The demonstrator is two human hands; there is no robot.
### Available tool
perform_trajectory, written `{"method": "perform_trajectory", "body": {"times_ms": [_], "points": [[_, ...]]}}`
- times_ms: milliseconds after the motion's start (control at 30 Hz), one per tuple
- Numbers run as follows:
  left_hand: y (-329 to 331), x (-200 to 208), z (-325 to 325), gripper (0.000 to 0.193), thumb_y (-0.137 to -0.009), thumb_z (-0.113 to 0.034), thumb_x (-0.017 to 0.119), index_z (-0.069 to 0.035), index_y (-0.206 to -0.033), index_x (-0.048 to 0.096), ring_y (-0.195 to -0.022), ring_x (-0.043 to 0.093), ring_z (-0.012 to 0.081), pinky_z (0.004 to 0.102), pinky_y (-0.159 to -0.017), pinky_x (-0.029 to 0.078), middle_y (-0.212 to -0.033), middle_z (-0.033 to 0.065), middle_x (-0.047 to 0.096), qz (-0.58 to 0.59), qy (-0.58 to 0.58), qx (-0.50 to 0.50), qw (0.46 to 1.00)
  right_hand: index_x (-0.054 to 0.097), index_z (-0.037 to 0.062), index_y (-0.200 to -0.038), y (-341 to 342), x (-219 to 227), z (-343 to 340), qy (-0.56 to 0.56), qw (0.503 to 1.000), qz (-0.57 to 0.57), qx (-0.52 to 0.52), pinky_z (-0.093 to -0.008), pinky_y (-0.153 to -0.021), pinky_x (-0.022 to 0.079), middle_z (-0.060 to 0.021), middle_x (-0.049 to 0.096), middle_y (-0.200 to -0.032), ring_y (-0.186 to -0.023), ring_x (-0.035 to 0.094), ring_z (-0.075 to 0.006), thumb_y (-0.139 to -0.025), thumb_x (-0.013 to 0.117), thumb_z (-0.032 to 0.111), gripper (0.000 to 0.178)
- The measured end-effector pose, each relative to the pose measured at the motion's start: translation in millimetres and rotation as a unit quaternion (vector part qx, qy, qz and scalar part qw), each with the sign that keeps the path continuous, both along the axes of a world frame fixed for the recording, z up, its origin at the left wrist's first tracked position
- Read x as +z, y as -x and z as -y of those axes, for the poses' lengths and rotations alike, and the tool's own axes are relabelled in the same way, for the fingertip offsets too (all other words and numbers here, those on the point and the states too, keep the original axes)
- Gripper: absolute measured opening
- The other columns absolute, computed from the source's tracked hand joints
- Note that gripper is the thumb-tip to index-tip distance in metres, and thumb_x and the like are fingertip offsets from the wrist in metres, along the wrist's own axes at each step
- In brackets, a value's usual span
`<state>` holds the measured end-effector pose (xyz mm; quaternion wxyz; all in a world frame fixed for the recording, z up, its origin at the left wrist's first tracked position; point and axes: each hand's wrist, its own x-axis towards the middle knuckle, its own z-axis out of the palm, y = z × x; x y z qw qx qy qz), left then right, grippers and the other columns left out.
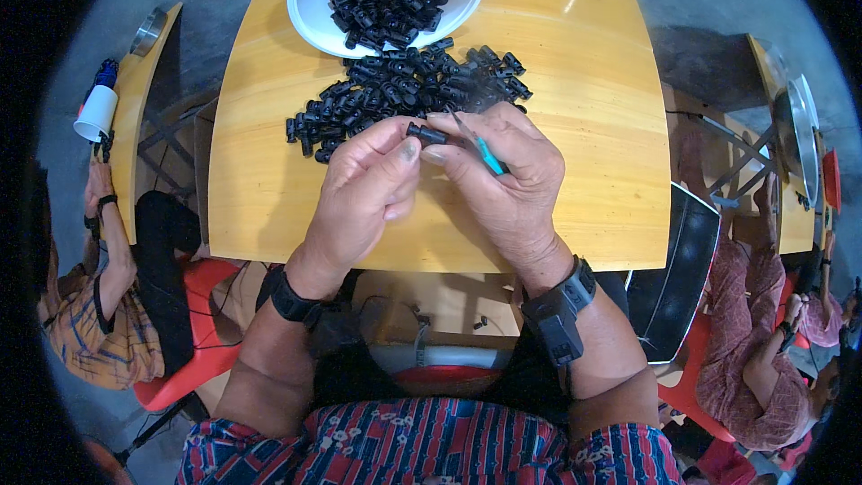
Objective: Remove excess material from small black plastic molded parts using a small blade.
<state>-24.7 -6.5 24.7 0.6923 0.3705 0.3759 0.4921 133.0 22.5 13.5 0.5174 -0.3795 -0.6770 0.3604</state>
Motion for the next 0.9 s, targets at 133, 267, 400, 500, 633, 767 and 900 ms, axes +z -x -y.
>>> {"method": "perform_trajectory", "body": {"times_ms": [133,267,400,500,633,767,900], "points": [[-1.0,-2.7,-0.5,0.015,-0.096,-0.016,0.048,-0.004,-0.098,0.057,-0.057,0.034,-0.0029,0.0148,-0.046,0.027,-0.072,-0.0072,0.048,-0.018,-0.021,0.012,1.0,0.071,0.0033,-0.094,0.4,1.1,0.7,0.019,1.0,-0.012,-0.007,-0.0226,-0.064,0.045,-0.0029,0.06,-0.077,-0.071,0.056,-0.011,-0.069,0.075,-0.001,0.025],[-3.4,-4.9,-1.0,0.017,-0.097,-0.02,0.048,-0.005,-0.099,0.055,-0.055,0.033,-0.0023,0.0144,-0.045,0.026,-0.071,-0.0074,0.045,0.02,0.002,0.012,1.0,0.07,0.0034,-0.092,-1.2,2.1,0.3,0.005,1.0,0.025,0.002,-0.0218,-0.062,0.044,-0.0021,0.059,-0.076,-0.068,0.053,-0.0094,-0.069,0.077,0.003,0.025],[-3.3,-1.8,-1.5,0.019,-0.098,-0.025,0.048,-0.007,-0.1,0.054,-0.052,0.031,-0.0021,0.0139,-0.044,0.025,-0.071,-0.0077,0.043,0.024,0.0,0.003,1.0,0.068,0.0051,-0.098,-0.5,1.1,-0.1,0.06,0.998,-0.012,0.031,-0.0199,-0.06,0.041,0.0006,0.059,-0.081,-0.067,0.048,-0.006,-0.068,0.079,0.006,0.032],[-0.9,-2.4,-2.0,0.019,-0.097,-0.025,0.048,-0.007,-0.1,0.053,-0.053,0.031,-0.0026,0.0136,-0.045,0.025,-0.074,-0.0076,0.044,0.011,-0.003,-0.017,1.0,0.067,0.0059,-0.101,3.9,2.0,0.3,0.096,0.991,-0.071,0.058,-0.0189,-0.059,0.039,0.0023,0.059,-0.085,-0.067,0.044,-0.0046,-0.068,0.08,0.008,0.035],[1.9,-6.3,-3.6,0.014,-0.097,-0.019,0.048,-0.007,-0.095,0.052,-0.054,0.033,-0.0013,0.0153,-0.044,0.027,-0.073,-0.0054,0.045,0.003,-0.009,-0.03,1.0,0.067,0.0057,-0.103,0.0,1.9,-1.4,0.119,0.989,-0.035,0.086,-0.018,-0.059,0.038,0.0024,0.06,-0.088,-0.066,0.043,-0.0041,-0.068,0.08,0.008,0.037],[0.8,-3.1,-2.5,0.014,-0.097,-0.022,0.049,-0.008,-0.093,0.05,-0.054,0.032,-0.002,0.0146,-0.044,0.026,-0.073,-0.0064,0.043,0.068,0.022,-0.04,0.997,0.065,0.0058,-0.108,0.1,-3.1,-2.1,0.106,0.989,-0.047,0.091,-0.0168,-0.059,0.037,0.002,0.06,-0.092,-0.065,0.041,-0.003,-0.067,0.08,0.005,0.043],[-0.4,-3.8,-2.6,0.014,-0.097,-0.023,0.048,-0.01,-0.095,0.048,-0.055,0.031,-0.0021,0.0137,-0.046,0.025,-0.073,-0.0067,0.042,0.121,0.062,-0.05,0.989,0.064,0.0048,-0.108,0.9,-4.1,-2.0,0.112,0.986,-0.083,0.091,-0.0157,-0.058,0.037,0.0016,0.06,-0.092,-0.064,0.041,-0.0023,-0.065,0.08,0.001,0.046]]}}
